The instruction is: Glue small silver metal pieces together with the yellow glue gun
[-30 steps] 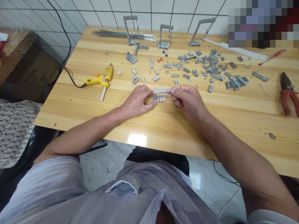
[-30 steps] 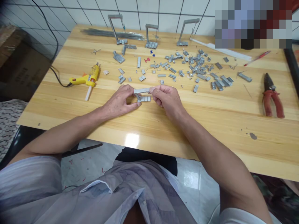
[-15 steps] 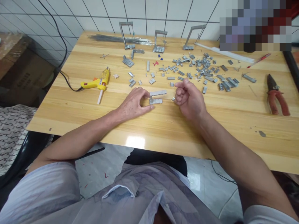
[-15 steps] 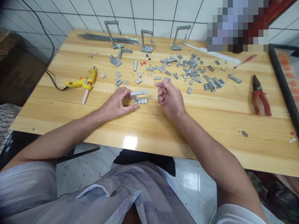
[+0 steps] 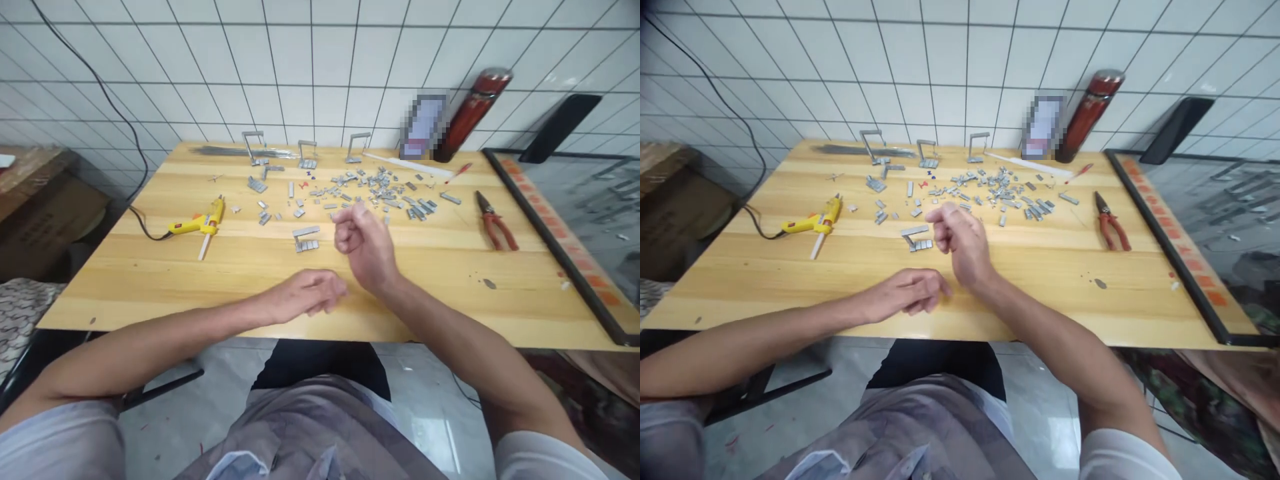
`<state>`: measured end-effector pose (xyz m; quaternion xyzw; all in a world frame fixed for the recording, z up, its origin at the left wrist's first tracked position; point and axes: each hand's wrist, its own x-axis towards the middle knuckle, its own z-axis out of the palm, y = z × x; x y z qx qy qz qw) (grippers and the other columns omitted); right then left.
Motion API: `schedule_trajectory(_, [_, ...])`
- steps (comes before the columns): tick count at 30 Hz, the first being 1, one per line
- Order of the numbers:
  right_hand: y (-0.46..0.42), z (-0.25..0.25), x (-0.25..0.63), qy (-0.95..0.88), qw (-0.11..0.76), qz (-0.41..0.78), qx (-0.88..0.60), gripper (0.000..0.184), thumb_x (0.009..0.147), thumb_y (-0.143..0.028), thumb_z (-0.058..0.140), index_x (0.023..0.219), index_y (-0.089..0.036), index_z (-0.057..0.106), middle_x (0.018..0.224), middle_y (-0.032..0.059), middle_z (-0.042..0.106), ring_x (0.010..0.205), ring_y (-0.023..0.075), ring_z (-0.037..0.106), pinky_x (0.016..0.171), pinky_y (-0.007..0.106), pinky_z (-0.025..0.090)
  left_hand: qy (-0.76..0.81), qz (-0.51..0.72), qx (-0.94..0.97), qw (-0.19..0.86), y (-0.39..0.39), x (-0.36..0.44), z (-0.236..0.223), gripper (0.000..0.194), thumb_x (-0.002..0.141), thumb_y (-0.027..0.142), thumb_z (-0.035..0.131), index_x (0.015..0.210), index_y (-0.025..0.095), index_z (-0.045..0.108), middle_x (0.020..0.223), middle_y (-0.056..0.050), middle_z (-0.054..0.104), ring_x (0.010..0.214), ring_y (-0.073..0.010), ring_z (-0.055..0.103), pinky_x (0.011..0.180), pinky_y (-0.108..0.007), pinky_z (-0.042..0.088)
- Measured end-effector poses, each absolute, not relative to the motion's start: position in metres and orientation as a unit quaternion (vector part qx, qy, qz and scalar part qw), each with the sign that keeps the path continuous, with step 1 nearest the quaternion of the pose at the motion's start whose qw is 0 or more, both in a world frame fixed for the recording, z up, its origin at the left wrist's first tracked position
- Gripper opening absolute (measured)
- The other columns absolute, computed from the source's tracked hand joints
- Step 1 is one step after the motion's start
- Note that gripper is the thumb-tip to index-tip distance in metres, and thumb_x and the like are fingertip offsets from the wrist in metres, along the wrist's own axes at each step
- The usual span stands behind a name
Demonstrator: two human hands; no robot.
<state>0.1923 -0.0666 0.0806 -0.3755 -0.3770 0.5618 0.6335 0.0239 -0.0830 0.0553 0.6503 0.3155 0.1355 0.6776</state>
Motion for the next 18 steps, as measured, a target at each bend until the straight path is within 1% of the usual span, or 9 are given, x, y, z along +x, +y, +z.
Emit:
schedule_trajectory(2, [-0.073,0.084,0.188,-0.358,0.622,0.595,-0.362,0.053,0.084,-0.074,0.075,0.078,-0.022,0.069,0.058,-0.0051,0.051,0.050,0.0089,0.042,0.047,0.026,0.032,0.312,0.139,0.607,0.718,-0.087,0.048,0.044,0.077,0.084,0.092,0.058,0.076,0.016,0.063,0.063,-0.001,0.060,0.049,-0.0092,0.046,0.048,-0.024,0.033])
schedule_trajectory(3, [-0.074,0.086,0.188,-0.334,0.627,0.607,-0.356,0.052,0.085,-0.073,0.076,0.078,-0.022,0.068,0.057,-0.0057,0.049,0.049,0.0087,0.040,0.046,0.026,0.032,0.312,0.164,0.585,0.730,-0.087,0.058,0.039,0.078,0.080,0.094,0.061,0.073,0.017,0.060,0.059,0.000,0.058,0.047,-0.0089,0.046,0.046,-0.024,0.032])
schedule_trajectory(6, [-0.073,0.091,0.200,-0.239,0.669,0.623,-0.327,0.050,0.087,-0.070,0.073,0.077,-0.023,0.063,0.057,-0.0072,0.044,0.048,0.0088,0.037,0.046,0.025,0.032,0.296,0.233,0.559,0.739,-0.085,0.079,0.028,0.074,0.082,0.090,0.064,0.074,0.017,0.058,0.058,0.000,0.059,0.046,-0.0083,0.046,0.047,-0.023,0.033])
schedule_trajectory(9, [-0.075,0.094,0.218,-0.183,0.686,0.637,-0.301,0.049,0.090,-0.070,0.070,0.075,-0.024,0.060,0.056,-0.0075,0.041,0.047,0.0101,0.035,0.045,0.025,0.034,0.260,0.225,0.609,0.715,-0.081,0.086,0.026,0.070,0.088,0.084,0.064,0.078,0.015,0.063,0.060,-0.001,0.063,0.048,-0.0093,0.049,0.050,-0.024,0.038])
schedule_trajectory(13, [-0.084,0.082,0.241,-0.218,0.672,0.634,-0.313,0.050,0.082,-0.072,0.074,0.077,-0.024,0.061,0.059,-0.0071,0.043,0.050,0.0104,0.037,0.048,0.025,0.036,0.245,0.210,0.670,0.668,-0.072,0.086,0.022,0.061,0.094,0.074,0.064,0.084,0.014,0.069,0.065,-0.002,0.066,0.054,-0.0104,0.053,0.053,-0.025,0.042])
schedule_trajectory(15, [-0.088,0.069,0.258,-0.290,0.651,0.582,-0.392,0.051,0.076,-0.074,0.075,0.078,-0.024,0.063,0.062,-0.0062,0.047,0.052,0.0108,0.041,0.050,0.025,0.039,0.272,0.232,0.680,0.640,-0.066,0.084,0.015,0.057,0.092,0.071,0.069,0.083,0.015,0.071,0.070,-0.003,0.069,0.057,-0.0103,0.053,0.054,-0.024,0.041])
schedule_trajectory(16, [-0.090,0.062,0.269,-0.335,0.631,0.529,-0.458,0.052,0.075,-0.074,0.074,0.078,-0.024,0.064,0.063,-0.0055,0.050,0.053,0.0112,0.044,0.052,0.026,0.040,0.289,0.242,0.682,0.627,-0.064,0.083,0.011,0.055,0.090,0.069,0.072,0.081,0.015,0.072,0.071,-0.003,0.069,0.057,-0.0101,0.053,0.055,-0.024,0.041])
schedule_trajectory(17, [-0.092,0.055,0.283,-0.382,0.599,0.460,-0.533,0.053,0.075,-0.076,0.070,0.078,-0.023,0.065,0.065,-0.0040,0.054,0.055,0.0122,0.048,0.054,0.027,0.043,0.306,0.249,0.682,0.617,-0.062,0.082,0.007,0.054,0.088,0.068,0.075,0.076,0.015,0.071,0.068,-0.003,0.069,0.056,-0.0099,0.051,0.055,-0.024,0.040])
schedule_trajectory(18, [-0.093,0.050,0.298,-0.392,0.586,0.426,-0.567,0.049,0.072,-0.072,0.072,0.077,-0.023,0.066,0.067,-0.0020,0.059,0.058,0.0133,0.052,0.056,0.027,0.044,0.321,0.250,0.680,0.610,-0.061,0.080,0.005,0.056,0.086,0.068,0.077,0.070,0.015,0.069,0.063,-0.002,0.065,0.054,-0.0097,0.049,0.054,-0.024,0.038])
